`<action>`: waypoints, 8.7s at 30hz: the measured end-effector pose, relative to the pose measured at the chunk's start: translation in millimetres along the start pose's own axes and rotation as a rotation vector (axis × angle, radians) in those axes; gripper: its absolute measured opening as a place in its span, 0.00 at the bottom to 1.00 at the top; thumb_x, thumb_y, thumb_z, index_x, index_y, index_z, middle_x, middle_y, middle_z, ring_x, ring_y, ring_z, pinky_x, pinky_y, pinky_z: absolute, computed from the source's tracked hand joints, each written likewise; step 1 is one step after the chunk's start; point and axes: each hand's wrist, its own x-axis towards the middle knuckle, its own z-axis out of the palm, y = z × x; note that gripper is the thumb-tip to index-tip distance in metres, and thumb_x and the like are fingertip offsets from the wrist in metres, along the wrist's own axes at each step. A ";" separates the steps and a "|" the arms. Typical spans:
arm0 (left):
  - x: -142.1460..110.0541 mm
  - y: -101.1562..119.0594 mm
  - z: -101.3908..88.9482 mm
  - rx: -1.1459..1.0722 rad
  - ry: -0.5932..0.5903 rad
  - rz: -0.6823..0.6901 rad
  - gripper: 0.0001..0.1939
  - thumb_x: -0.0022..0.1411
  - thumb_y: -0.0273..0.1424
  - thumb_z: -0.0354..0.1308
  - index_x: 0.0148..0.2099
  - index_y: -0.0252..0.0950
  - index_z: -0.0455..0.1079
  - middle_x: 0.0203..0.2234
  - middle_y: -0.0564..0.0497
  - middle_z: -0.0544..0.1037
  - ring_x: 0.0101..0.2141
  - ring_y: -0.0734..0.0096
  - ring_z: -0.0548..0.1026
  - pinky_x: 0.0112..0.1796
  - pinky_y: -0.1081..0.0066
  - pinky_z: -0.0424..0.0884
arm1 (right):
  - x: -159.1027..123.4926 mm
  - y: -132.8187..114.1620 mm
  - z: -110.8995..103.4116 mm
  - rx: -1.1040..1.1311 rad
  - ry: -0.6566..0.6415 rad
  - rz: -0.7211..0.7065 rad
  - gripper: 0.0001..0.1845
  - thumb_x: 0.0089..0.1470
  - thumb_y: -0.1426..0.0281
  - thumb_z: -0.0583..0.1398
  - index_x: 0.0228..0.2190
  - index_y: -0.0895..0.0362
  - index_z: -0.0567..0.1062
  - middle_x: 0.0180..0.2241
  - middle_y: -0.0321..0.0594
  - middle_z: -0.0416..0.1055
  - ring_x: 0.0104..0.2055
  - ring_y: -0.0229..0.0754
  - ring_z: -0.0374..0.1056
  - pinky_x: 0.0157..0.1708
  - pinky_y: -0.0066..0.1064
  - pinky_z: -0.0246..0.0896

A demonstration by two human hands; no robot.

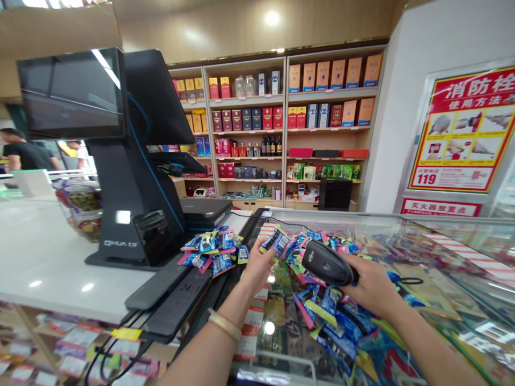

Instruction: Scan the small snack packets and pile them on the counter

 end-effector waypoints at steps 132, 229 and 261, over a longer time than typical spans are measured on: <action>22.4 65.6 -25.3 -0.757 0.432 -0.192 0.20 0.71 0.28 0.41 0.60 0.22 0.60 0.38 0.38 0.79 0.33 0.68 0.81 0.30 0.75 0.80 | -5.7 11.6 3.8 -0.084 0.086 -0.082 0.15 0.49 0.67 0.57 0.39 0.55 0.76 0.34 0.41 0.79 0.33 0.45 0.76 0.30 0.30 0.70; 21.9 45.9 -28.4 -0.514 0.521 0.061 0.17 0.70 0.35 0.42 0.55 0.40 0.65 0.54 0.44 0.70 0.50 0.65 0.74 0.45 0.68 0.76 | 0.1 2.4 -3.3 0.052 0.054 -0.063 0.16 0.47 0.70 0.56 0.39 0.55 0.77 0.33 0.41 0.79 0.33 0.43 0.76 0.31 0.28 0.68; 29.5 -34.5 -17.1 1.548 -0.266 0.151 0.29 0.61 0.29 0.53 0.64 0.45 0.62 0.63 0.41 0.60 0.64 0.49 0.56 0.61 0.51 0.54 | -1.3 9.8 2.4 -0.021 0.139 -0.040 0.16 0.47 0.67 0.58 0.40 0.56 0.76 0.35 0.44 0.80 0.34 0.46 0.76 0.34 0.32 0.70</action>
